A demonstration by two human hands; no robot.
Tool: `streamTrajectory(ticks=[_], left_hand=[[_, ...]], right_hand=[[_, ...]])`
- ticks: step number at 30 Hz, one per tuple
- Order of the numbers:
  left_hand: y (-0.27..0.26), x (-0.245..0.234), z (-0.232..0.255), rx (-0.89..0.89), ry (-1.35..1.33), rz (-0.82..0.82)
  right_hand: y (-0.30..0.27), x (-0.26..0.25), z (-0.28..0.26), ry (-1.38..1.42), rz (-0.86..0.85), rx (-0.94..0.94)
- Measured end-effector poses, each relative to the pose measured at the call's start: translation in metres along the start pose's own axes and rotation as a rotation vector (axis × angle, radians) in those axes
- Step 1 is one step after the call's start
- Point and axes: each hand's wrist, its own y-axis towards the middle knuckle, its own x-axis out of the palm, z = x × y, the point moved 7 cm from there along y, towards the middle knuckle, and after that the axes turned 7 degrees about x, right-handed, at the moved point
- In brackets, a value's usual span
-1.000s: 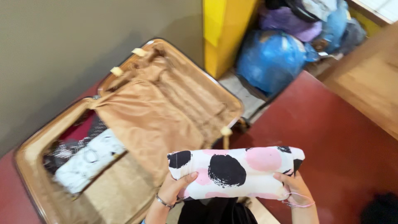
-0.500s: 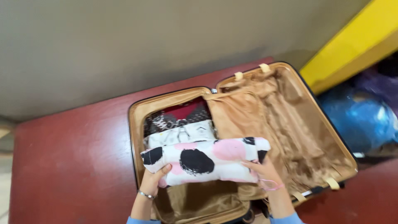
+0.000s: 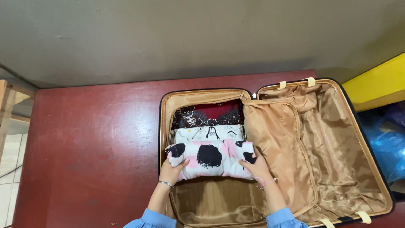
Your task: The person folds a polka-dotted garment on a red table, smoothing and aligning the fabric before rolling it into a compact bundle. The folded item is then placed into an open suitcase alongside other packed clothes.
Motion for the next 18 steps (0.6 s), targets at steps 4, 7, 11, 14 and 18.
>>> streamTrajectory(ticks=[4,7,11,14,18], left_hand=[[-0.001,0.0,-0.011,-0.109,0.212,-0.063],[0.002,0.003,-0.029,-0.179,0.496,-0.102],[0.009,0.004,-0.043,-0.179,0.608,-0.139],[0.011,0.008,-0.028,-0.125,0.603,-0.194],[-0.012,0.013,0.007,-0.329,0.738,-0.093]], right_hand=[[0.002,0.008,-0.002,-0.225,0.036,0.072],[-0.001,0.007,-0.005,-0.482,0.149,0.087],[-0.011,0.012,-0.014,-0.667,0.26,0.077],[-0.017,0.014,-0.027,-0.697,0.171,0.112],[-0.032,0.018,-0.054,-0.716,0.184,0.16]])
